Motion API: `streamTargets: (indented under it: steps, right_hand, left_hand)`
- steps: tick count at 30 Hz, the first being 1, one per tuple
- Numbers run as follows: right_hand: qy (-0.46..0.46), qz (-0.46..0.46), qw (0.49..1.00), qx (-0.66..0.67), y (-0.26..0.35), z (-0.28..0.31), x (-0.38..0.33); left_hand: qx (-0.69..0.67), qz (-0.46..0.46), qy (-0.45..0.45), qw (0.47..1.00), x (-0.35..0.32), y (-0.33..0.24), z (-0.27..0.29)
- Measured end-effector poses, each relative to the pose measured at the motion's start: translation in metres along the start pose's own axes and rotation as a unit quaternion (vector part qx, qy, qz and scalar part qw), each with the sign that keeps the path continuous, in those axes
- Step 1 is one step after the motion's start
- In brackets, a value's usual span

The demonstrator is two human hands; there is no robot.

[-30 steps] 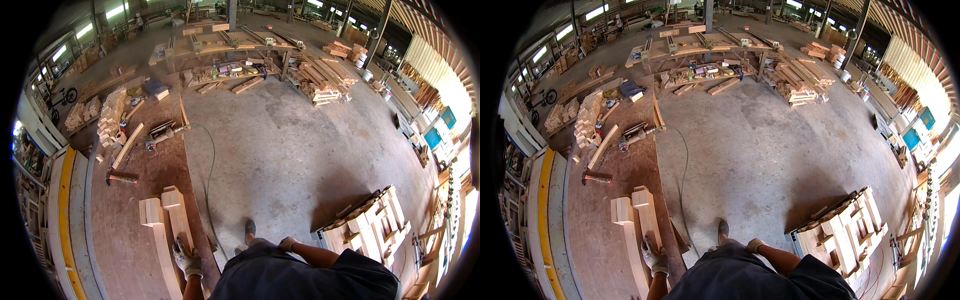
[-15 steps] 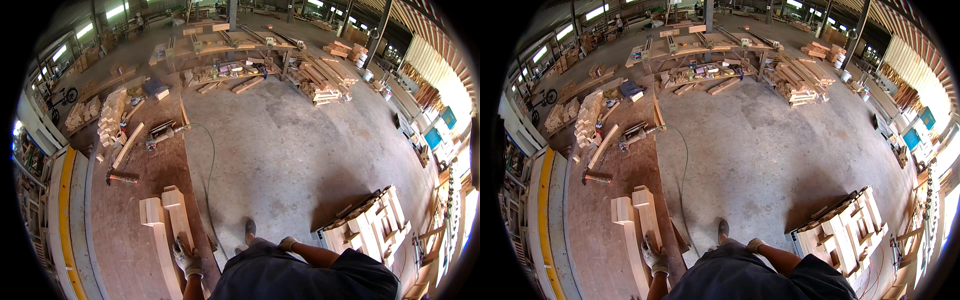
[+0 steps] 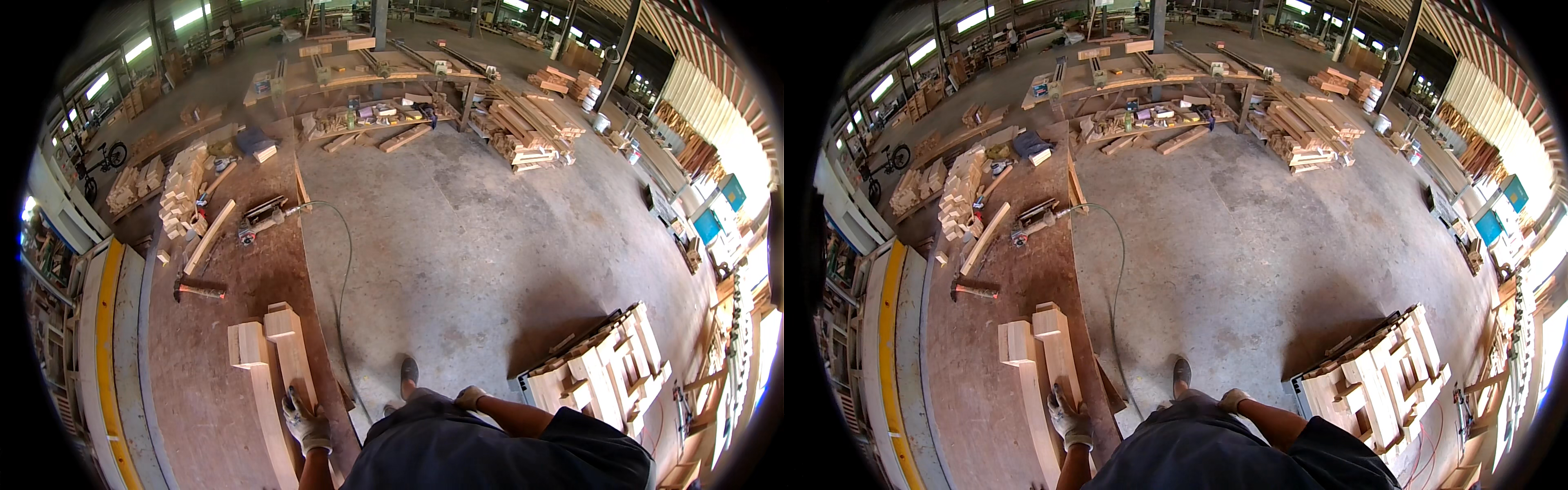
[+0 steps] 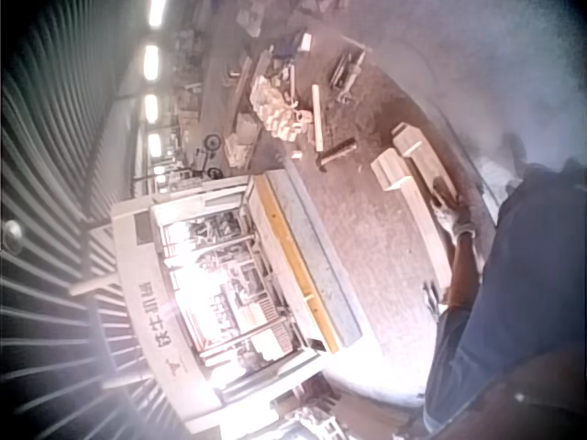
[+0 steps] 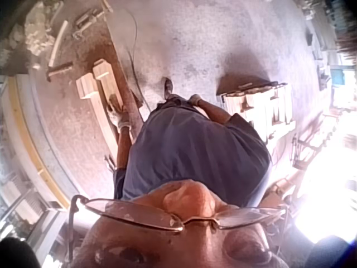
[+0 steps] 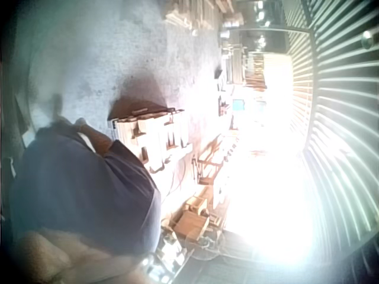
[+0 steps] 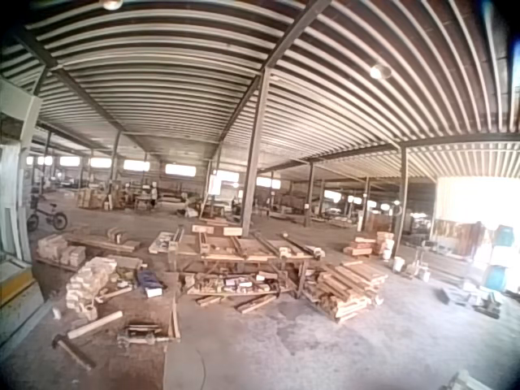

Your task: The person picks up wooden pieces from a rack and places them on a workbench. They then use a nail gun to fasten the pieces together, forming a wooden frame structure.

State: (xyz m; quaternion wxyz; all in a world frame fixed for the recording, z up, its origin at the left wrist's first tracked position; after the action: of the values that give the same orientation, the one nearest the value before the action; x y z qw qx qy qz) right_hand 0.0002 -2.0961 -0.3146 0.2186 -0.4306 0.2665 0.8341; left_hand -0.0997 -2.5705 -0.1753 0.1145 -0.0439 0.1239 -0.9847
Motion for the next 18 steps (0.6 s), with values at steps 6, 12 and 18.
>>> streamTargets:
  steps: [6,12,18]
  right_hand:
    - [0.009,-0.016,1.0,0.007,-0.002,-0.002,0.003]
    - [0.021,-0.008,1.0,-0.014,-0.002,-0.002,0.004]
    - [0.035,0.018,0.998,-0.039,0.01,0.003,-0.01]
  left_hand:
    - [0.0,0.005,0.008,1.0,0.0,-0.004,0.006]
    - [-0.002,0.024,0.022,0.999,0.001,-0.004,0.004]
    - [0.003,0.017,0.018,1.0,0.0,-0.003,0.003]
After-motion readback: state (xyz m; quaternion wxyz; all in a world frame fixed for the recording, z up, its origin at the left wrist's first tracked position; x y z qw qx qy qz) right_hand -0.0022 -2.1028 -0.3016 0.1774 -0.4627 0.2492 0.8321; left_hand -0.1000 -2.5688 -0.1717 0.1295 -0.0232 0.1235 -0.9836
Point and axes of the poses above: each hand's wrist, its own x-axis towards the middle knuckle, its own z-axis out of the back of the hand, y = z × x, the point moved 5 cm from there along x, towards the middle knuckle, and after that the axes turned 9 degrees about x, right-handed, at the moved point
